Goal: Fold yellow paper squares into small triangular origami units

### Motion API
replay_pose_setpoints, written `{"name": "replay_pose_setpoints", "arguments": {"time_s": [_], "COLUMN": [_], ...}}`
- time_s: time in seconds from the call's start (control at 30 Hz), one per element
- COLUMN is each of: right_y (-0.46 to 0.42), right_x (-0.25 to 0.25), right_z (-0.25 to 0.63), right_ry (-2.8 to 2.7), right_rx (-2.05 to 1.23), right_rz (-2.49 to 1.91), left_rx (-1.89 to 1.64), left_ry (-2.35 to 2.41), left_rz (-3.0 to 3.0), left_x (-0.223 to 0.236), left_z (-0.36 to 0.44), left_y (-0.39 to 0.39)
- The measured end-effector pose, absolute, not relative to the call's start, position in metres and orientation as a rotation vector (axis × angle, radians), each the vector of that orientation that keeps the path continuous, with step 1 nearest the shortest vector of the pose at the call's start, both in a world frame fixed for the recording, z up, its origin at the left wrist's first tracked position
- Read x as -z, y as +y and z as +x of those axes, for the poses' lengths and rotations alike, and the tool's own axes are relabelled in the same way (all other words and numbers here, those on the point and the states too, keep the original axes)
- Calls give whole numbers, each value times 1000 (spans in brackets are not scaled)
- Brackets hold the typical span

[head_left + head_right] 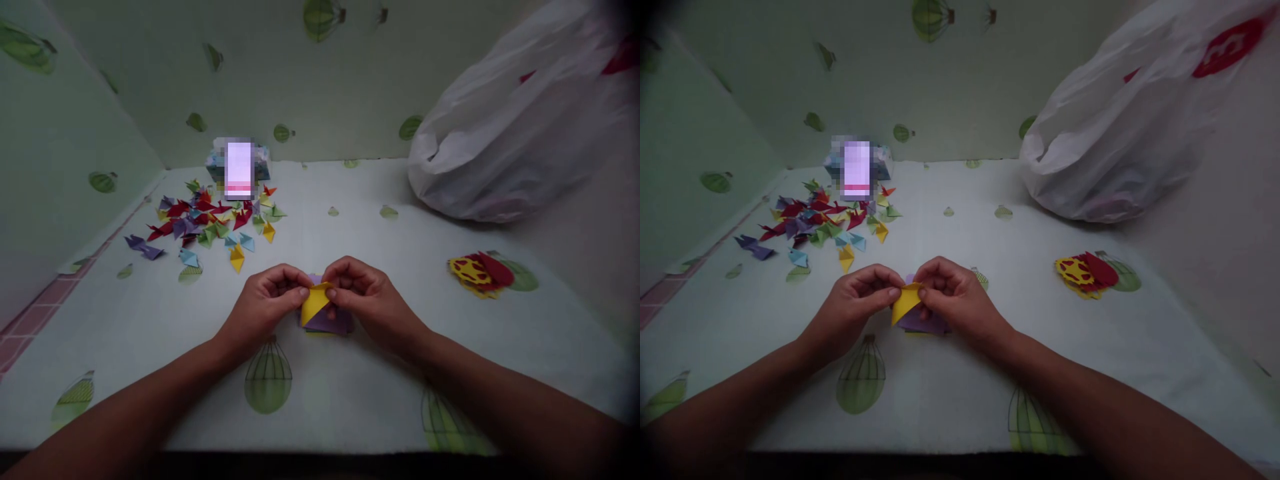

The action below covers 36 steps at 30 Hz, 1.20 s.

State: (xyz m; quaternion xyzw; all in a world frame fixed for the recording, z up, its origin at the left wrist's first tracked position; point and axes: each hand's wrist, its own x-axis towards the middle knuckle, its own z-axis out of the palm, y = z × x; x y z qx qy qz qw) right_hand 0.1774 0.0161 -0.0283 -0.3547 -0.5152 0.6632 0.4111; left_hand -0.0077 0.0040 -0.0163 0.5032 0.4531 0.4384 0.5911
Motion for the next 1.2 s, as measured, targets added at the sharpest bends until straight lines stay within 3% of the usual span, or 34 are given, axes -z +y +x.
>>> {"name": "replay_pose_setpoints", "arguments": {"time_s": [0.17,0.87,1.2], "right_y": [13,11,12], "right_x": [27,31,25], "right_z": [175,179,177], "right_ry": [-1255,-1162,-1368], "right_rx": [-1789,-1762,-1595], "right_rz": [-917,-898,-981], "left_rx": [-992,-1053,-1023], "left_ry": [1088,1126,1067], "left_rz": [1211,1213,1181], "left_x": [12,12,18], "left_z": [-4,-4,-6], "left_y": [1,-1,2]}}
